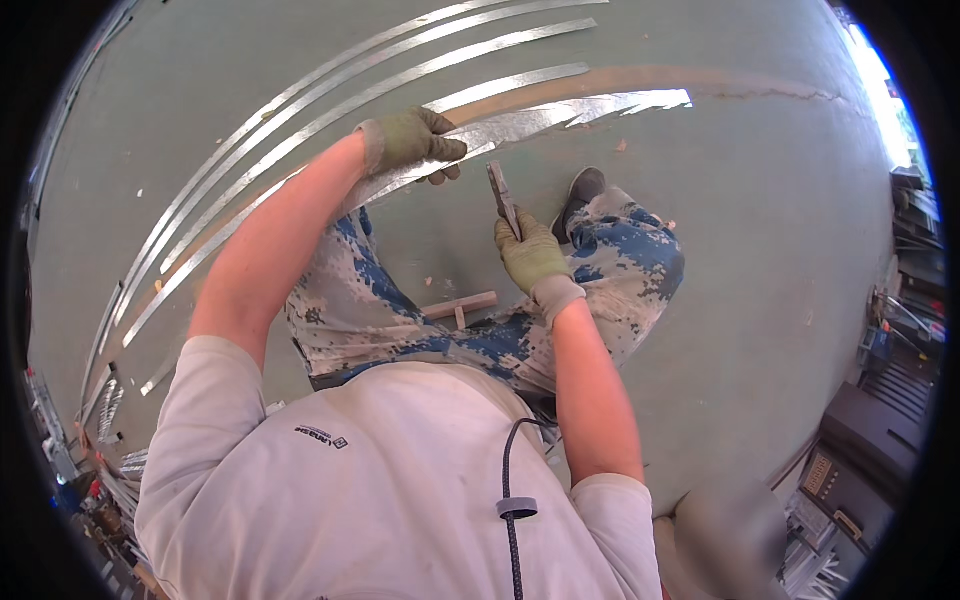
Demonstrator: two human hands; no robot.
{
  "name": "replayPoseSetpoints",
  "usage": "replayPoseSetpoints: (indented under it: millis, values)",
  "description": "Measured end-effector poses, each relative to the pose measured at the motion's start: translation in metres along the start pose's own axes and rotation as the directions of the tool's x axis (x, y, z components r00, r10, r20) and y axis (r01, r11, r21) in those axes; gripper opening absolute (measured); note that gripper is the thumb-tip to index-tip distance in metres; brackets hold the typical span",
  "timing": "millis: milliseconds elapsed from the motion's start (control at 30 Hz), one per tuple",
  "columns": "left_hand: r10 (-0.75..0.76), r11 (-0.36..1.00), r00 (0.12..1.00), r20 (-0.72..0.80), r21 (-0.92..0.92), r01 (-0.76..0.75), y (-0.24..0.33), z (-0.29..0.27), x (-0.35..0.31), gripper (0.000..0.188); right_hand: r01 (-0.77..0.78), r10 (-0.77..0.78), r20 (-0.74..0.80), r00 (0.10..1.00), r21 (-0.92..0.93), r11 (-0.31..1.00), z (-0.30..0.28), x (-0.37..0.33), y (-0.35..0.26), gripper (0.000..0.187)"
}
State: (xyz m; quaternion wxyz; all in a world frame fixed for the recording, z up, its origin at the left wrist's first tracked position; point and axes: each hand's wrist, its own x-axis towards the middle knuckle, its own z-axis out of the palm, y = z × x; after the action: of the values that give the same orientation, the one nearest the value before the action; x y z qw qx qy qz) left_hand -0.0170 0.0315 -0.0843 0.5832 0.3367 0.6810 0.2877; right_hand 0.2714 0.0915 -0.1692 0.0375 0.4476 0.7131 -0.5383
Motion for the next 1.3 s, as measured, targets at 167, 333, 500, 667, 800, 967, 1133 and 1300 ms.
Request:
replayPoseSetpoints:
  millis: [167,333,500,667,800,967,1133,1300]
  values:
    - [-0.018,1.000,1.000,-0.025,-0.016,0.018,0.005,0.002,-0.008,0.040,-0.088,0.066,0.133,0.989,0.167,0.982,-0.008,-0.013,-0.042,0.047]
    - [0.000,0.997,0.999,-0.035,-0.074,-0.003,0.003,0.003,-0.010,0.040,0.076,-0.076,0.075,0.994,0.005,0.997,-0.008,-0.001,-0.025,0.046]
    - [-0.020,0.999,0.999,-0.026,-0.039,0.019,0.006,0.003,-0.011,0.040,0.025,-0.036,0.127,0.991,0.087,0.996,-0.013,-0.001,-0.041,0.042]
    - [-0.060,0.998,0.995,-0.078,-0.040,0.057,0.016,0.007,-0.015,0.043,-0.035,0.011,0.166,0.986,0.141,0.989,-0.015,0.004,-0.037,0.038]
    - [-0.082,0.995,0.992,-0.091,-0.062,0.077,0.018,0.008,-0.017,0.046,0.039,-0.046,0.122,0.992,0.059,0.997,-0.011,0.008,-0.032,0.039]
    - [-0.098,0.994,0.988,-0.117,-0.051,0.093,0.022,0.009,-0.019,0.047,0.090,-0.085,0.076,0.993,-0.065,0.994,-0.009,0.011,-0.032,0.040]
    - [-0.091,0.995,0.993,-0.080,-0.056,0.086,0.022,0.008,-0.020,0.046,0.090,-0.082,0.102,0.991,-0.078,0.993,-0.012,0.013,-0.030,0.040]
    - [-0.111,0.991,0.988,-0.111,-0.085,0.102,0.021,0.010,-0.019,0.042,0.073,-0.063,0.112,0.992,-0.088,0.993,-0.016,0.011,-0.037,0.040]
